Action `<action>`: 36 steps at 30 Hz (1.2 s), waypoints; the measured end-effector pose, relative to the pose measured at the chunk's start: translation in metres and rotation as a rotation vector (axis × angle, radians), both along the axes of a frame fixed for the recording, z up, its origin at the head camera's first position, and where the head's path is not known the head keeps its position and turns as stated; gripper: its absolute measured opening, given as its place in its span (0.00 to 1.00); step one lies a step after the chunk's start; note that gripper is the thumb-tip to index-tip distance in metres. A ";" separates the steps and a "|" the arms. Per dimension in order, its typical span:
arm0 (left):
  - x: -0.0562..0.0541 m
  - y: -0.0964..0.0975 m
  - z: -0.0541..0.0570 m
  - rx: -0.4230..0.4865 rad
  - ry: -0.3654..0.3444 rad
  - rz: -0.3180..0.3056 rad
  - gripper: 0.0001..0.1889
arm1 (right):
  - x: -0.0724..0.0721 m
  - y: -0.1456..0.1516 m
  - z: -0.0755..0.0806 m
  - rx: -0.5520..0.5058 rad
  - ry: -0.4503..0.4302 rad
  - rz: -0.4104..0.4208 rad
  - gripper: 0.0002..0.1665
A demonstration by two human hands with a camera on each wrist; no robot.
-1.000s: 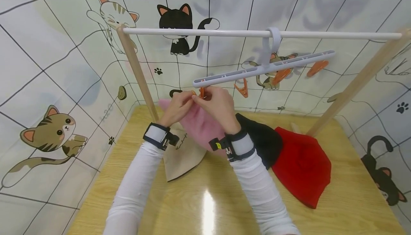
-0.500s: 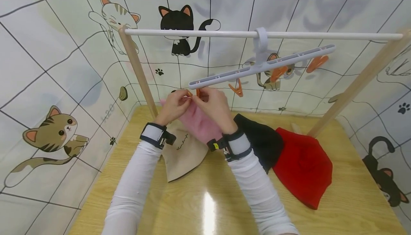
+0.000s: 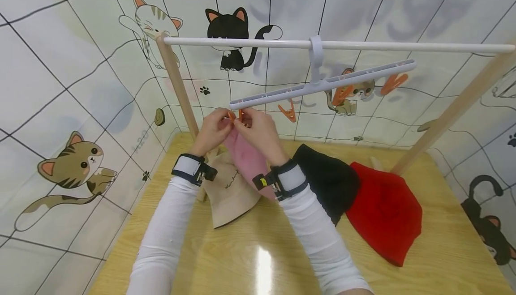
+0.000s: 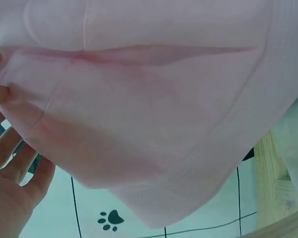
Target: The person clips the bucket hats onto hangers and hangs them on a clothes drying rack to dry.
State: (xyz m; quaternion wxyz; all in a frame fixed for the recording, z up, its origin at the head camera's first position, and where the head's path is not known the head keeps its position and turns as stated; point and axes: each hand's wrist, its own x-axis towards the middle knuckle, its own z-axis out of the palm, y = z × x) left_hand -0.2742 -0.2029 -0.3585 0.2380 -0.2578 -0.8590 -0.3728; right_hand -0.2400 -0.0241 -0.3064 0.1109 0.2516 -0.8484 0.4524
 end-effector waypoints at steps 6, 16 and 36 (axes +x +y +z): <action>0.002 -0.010 0.000 0.027 0.020 0.040 0.07 | -0.001 -0.011 0.003 0.026 0.005 0.028 0.11; -0.002 -0.018 0.006 0.012 0.049 0.042 0.09 | 0.000 -0.020 0.009 0.058 -0.056 0.025 0.19; -0.001 -0.022 0.002 0.013 0.031 0.050 0.10 | 0.000 -0.011 0.001 0.014 -0.084 0.011 0.26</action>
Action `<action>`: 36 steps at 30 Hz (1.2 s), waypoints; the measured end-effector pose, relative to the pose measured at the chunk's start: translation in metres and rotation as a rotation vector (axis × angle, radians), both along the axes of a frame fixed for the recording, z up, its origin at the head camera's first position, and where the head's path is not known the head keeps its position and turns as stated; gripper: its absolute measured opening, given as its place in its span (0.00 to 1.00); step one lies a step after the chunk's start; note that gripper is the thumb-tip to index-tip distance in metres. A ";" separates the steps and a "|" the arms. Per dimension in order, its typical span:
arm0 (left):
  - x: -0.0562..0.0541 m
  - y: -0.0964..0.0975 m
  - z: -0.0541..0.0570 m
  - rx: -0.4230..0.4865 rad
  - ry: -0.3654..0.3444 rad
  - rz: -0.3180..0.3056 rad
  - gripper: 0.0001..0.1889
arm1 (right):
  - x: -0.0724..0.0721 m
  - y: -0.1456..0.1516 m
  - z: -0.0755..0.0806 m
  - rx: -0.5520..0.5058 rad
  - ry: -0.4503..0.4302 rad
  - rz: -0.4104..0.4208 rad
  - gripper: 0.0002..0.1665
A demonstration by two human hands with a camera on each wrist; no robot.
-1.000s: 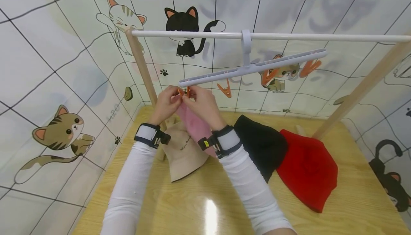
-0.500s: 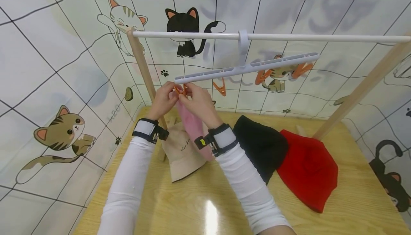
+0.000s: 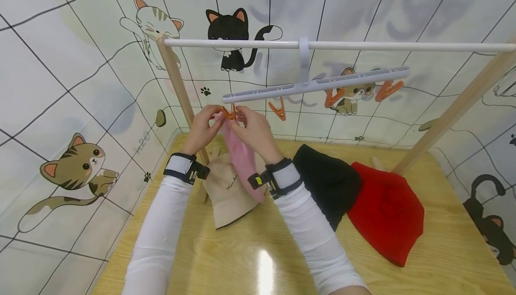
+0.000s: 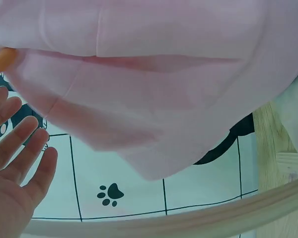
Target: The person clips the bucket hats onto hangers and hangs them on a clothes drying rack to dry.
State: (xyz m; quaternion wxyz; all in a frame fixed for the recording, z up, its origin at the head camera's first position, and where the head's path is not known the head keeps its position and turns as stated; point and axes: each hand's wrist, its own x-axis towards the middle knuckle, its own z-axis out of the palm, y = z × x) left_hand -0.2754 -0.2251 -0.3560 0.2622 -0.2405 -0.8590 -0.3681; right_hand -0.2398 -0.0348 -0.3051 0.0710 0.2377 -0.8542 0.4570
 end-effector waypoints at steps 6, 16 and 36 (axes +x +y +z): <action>0.006 -0.004 -0.004 -0.006 -0.018 0.010 0.12 | 0.004 0.010 -0.007 -0.026 -0.011 0.010 0.26; 0.026 -0.017 -0.020 -0.019 -0.090 -0.029 0.06 | 0.017 0.028 -0.016 -0.073 0.011 0.028 0.23; 0.052 -0.051 -0.081 -0.040 -0.275 0.007 0.05 | 0.035 0.054 -0.044 -0.137 -0.014 0.022 0.16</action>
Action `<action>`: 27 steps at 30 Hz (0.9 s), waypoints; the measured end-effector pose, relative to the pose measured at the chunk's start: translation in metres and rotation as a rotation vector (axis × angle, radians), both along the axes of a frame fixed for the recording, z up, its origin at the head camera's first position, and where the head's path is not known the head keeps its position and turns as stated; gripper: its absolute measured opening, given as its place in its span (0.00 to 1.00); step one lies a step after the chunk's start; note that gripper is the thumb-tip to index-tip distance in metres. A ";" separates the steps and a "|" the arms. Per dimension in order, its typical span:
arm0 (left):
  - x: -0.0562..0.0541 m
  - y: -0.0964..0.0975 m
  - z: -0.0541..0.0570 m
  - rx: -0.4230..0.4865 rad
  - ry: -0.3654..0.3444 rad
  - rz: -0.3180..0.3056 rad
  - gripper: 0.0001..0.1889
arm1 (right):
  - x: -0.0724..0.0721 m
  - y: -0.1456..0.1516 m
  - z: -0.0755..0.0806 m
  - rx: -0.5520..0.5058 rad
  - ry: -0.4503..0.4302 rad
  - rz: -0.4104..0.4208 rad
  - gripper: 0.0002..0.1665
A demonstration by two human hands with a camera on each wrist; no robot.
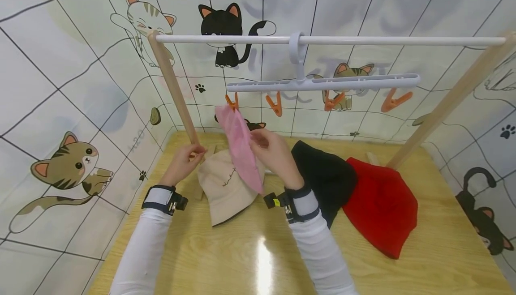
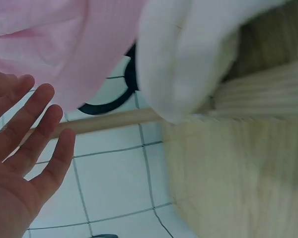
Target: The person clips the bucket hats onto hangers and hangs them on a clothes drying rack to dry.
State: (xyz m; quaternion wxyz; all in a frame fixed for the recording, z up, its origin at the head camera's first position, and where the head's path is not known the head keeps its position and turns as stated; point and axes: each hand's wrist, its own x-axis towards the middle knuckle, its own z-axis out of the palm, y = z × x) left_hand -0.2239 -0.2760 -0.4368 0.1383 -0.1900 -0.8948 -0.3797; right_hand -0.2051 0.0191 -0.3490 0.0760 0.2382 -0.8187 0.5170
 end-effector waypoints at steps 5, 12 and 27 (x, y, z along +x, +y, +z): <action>0.002 -0.009 -0.017 -0.029 -0.085 0.024 0.05 | 0.003 0.010 -0.008 -0.021 -0.002 -0.006 0.16; 0.003 -0.018 -0.041 -0.027 -0.100 0.049 0.06 | 0.005 0.028 -0.025 -0.032 -0.021 -0.057 0.16; 0.004 -0.019 -0.063 -0.047 -0.166 0.085 0.03 | 0.004 0.060 -0.050 -0.005 -0.095 -0.154 0.15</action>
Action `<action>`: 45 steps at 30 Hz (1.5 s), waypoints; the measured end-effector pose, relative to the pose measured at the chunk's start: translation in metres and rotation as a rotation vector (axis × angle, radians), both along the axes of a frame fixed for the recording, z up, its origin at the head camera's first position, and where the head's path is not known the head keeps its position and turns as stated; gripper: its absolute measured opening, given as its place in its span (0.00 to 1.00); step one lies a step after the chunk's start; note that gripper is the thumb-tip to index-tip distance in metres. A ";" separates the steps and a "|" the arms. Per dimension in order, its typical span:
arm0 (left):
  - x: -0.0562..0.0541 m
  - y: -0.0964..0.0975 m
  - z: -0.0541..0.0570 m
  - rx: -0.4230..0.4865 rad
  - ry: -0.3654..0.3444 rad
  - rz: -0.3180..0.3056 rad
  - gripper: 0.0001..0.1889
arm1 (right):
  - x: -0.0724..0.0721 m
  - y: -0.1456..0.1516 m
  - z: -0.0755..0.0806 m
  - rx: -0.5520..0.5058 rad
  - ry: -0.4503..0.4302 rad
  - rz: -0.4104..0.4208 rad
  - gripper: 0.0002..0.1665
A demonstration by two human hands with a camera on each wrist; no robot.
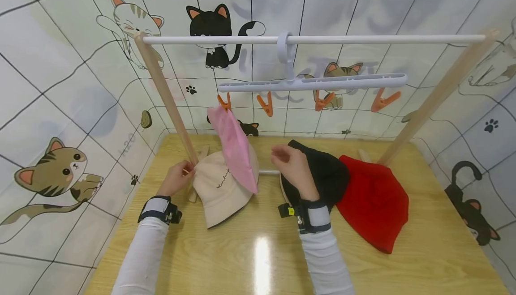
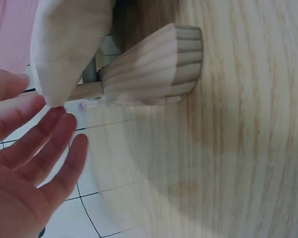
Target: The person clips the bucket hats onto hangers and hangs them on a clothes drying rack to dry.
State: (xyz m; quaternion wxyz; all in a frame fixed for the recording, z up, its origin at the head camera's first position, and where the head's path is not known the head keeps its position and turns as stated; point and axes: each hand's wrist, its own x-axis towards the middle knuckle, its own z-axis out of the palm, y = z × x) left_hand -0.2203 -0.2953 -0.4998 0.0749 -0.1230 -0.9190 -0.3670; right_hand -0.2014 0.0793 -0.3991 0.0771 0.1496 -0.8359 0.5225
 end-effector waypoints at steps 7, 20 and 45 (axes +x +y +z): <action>0.002 -0.002 0.000 -0.028 -0.055 0.036 0.04 | 0.000 0.001 -0.008 0.008 -0.027 -0.004 0.14; 0.000 0.001 0.001 -0.120 -0.168 0.127 0.15 | 0.001 0.002 -0.017 0.019 -0.037 -0.021 0.14; 0.010 0.015 0.065 -0.019 -0.026 0.126 0.06 | 0.008 0.002 -0.029 0.027 -0.078 -0.016 0.13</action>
